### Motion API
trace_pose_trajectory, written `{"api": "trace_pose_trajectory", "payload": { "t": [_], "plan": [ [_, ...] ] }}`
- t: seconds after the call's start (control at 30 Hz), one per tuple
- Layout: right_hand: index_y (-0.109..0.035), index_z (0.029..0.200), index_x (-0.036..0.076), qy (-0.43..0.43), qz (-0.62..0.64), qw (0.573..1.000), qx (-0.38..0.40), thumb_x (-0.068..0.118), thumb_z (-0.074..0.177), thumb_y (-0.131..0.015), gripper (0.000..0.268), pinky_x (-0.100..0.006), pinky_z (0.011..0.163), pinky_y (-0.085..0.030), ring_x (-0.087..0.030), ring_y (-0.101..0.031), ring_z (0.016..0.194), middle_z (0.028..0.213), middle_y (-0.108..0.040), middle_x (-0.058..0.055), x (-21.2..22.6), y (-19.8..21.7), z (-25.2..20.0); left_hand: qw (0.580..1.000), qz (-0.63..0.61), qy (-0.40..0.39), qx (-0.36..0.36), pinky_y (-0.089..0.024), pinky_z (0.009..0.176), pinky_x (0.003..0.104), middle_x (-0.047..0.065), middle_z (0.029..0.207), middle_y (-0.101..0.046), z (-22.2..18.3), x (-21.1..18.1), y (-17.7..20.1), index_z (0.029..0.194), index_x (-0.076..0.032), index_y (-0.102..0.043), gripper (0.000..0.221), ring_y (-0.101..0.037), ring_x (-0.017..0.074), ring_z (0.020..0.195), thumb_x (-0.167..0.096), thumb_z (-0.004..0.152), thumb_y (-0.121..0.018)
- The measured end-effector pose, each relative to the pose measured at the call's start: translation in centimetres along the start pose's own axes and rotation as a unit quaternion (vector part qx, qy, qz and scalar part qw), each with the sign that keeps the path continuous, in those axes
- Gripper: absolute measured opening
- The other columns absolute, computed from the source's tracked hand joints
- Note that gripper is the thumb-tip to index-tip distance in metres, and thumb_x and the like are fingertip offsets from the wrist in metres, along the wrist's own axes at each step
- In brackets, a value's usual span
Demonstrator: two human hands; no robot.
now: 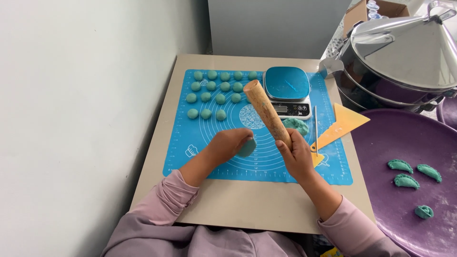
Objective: Rolling out blue dough balls with a rolling pin and hand-shaping them into dumplings on a silicone mat.
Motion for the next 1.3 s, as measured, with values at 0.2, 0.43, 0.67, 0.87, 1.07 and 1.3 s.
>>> {"api": "trace_pose_trajectory", "payload": {
  "t": [0.2,0.43,0.67,0.87,1.07,1.3],
  "plan": [
    [-0.065,0.119,0.014,-0.008,-0.077,0.996,0.041,0.047,0.099,-0.065,0.038,-0.052,0.067,-0.049,-0.041,-0.061,0.071,0.075,-0.056,-0.018,0.7,0.1,0.1,0.97,-0.137,0.196,-0.046,-0.049,0.1,0.071,0.036,0.152,-0.041,0.3,-0.6,3.2,0.159,-0.003,-0.021,0.059,-0.05,0.0549,0.131,-0.02,0.106,-0.041],
    [-0.058,0.132,0.023,-0.06,-0.29,0.939,0.174,0.052,0.1,-0.059,0.043,-0.049,0.078,-0.058,-0.035,-0.074,0.093,0.104,-0.072,-0.011,0.9,-0.7,0.0,0.97,0.064,0.036,-0.23,-0.029,0.12,0.053,0.015,0.148,-0.051,-0.5,1.9,4.7,0.154,-0.008,-0.039,0.055,-0.048,0.0356,0.138,-0.016,0.1,-0.048],
    [-0.058,0.134,0.021,0.054,-0.356,0.911,0.201,0.045,0.099,-0.059,0.042,-0.048,0.092,-0.056,-0.034,-0.069,0.112,0.114,-0.069,-0.008,-1.2,-2.5,0.3,0.983,0.174,0.052,-0.034,-0.023,0.118,0.064,0.018,0.155,-0.043,-0.3,7.1,-2.4,0.156,-0.014,-0.04,0.057,-0.028,0.0443,0.148,-0.042,0.107,-0.039],
    [-0.049,0.147,0.018,0.08,-0.435,0.874,0.201,0.046,0.1,-0.054,0.055,-0.045,0.106,-0.046,-0.03,-0.054,0.134,0.134,-0.061,-0.01,-0.9,-4.1,-0.8,0.96,0.208,0.124,0.141,-0.011,0.121,0.069,0.018,0.167,-0.024,-0.5,6.3,-1.5,0.162,-0.009,-0.026,0.069,-0.012,0.0432,0.155,-0.052,0.108,-0.031],
    [-0.036,0.155,0.005,0.088,-0.45,0.855,0.243,0.05,0.098,-0.056,0.075,-0.052,0.117,-0.035,-0.038,-0.041,0.146,0.151,-0.048,-0.023,1.7,-5.2,-4.6,0.911,0.232,0.18,0.289,-0.004,0.124,0.065,0.017,0.169,-0.018,-3.0,3.7,0.1,0.163,-0.009,-0.016,0.069,-0.015,0.0331,0.156,-0.048,0.108,-0.03],
    [-0.032,0.157,0.0,0.1,-0.466,0.858,0.191,0.06,0.102,-0.04,0.082,-0.059,0.121,-0.023,-0.041,-0.038,0.147,0.155,-0.042,-0.028,-0.8,-5.8,-3.4,0.925,0.202,0.194,0.257,-0.004,0.126,0.061,0.024,0.17,-0.007,-1.7,1.8,0.7,0.162,0.0,-0.011,0.086,-0.009,0.0387,0.157,-0.061,0.105,-0.031]
  ]
}}
Point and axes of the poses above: each hand's wrist, its own z-axis towards the middle knuckle, its own y-axis out of the back of the hand, x = y × z, the point moved 4 cm from there along z, towards the middle knuckle
